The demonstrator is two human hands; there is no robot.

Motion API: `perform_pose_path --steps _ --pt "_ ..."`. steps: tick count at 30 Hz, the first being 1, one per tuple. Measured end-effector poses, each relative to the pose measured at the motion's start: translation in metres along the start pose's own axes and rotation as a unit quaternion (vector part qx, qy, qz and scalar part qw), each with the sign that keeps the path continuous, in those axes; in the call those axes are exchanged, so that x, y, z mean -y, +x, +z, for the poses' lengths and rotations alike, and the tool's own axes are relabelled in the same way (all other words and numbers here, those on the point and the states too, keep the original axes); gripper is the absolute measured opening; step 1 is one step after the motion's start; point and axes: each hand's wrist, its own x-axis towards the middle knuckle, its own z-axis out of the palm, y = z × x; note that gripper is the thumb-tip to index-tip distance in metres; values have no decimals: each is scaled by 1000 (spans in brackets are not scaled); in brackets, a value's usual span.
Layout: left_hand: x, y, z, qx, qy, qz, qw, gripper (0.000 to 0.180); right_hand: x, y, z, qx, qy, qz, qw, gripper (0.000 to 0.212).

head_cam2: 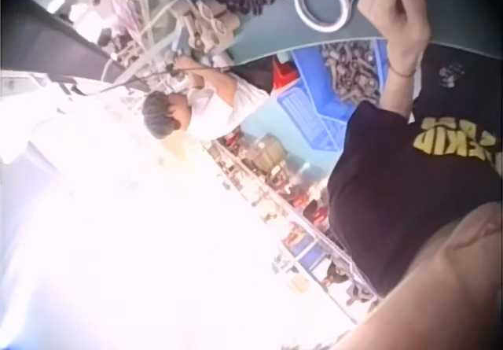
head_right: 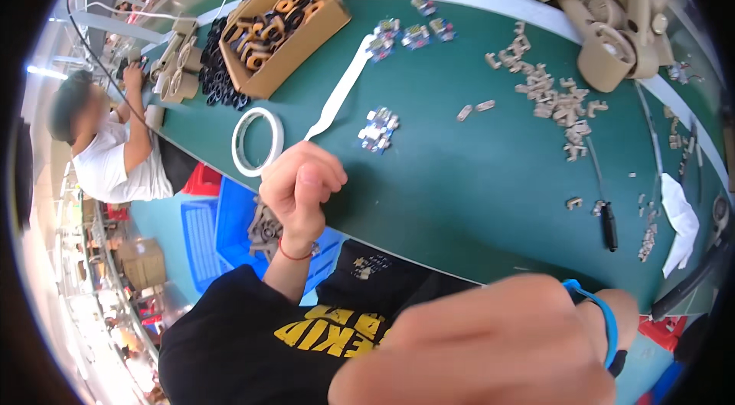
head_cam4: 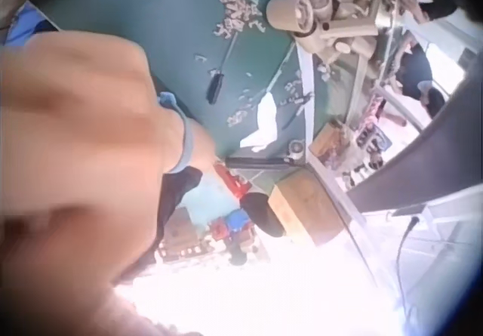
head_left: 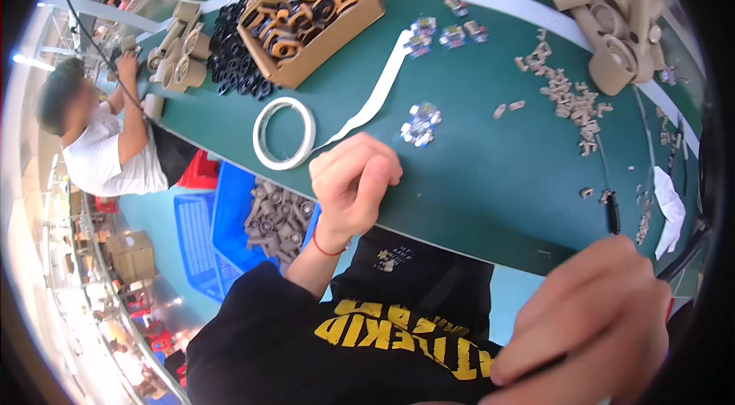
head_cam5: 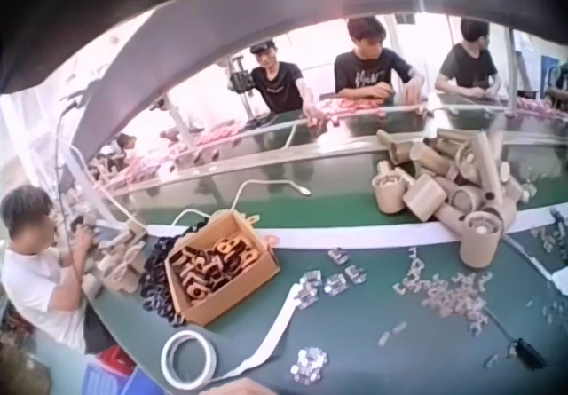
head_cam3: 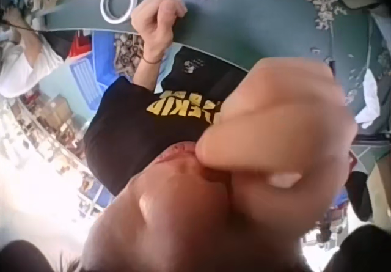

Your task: Assembling handheld electronic fans by installing circuit boards and using an electric screwdriver.

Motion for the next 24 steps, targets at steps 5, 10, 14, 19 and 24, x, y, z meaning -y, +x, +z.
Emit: perform_pose_path --steps 5,10,14,19,24 --pt "-5 0 4 3 32 7 999 20 -60 20 6 -57 -109 -162 979 18" --pt "2 -3 4 14 -13 6 1000 21 -72 15 8 125 -435 -48 890 15" --pt "-3 2 6 35 8 10 999 27 -73 14 11 154 -437 -30 885 17" --pt "-4 8 6 36 -3 -2 999 9 -78 14 20 210 -433 -11 877 13" --pt "-6 66 7 90 264 -29 960 16 -95 3 32 175 -437 -19 882 12"
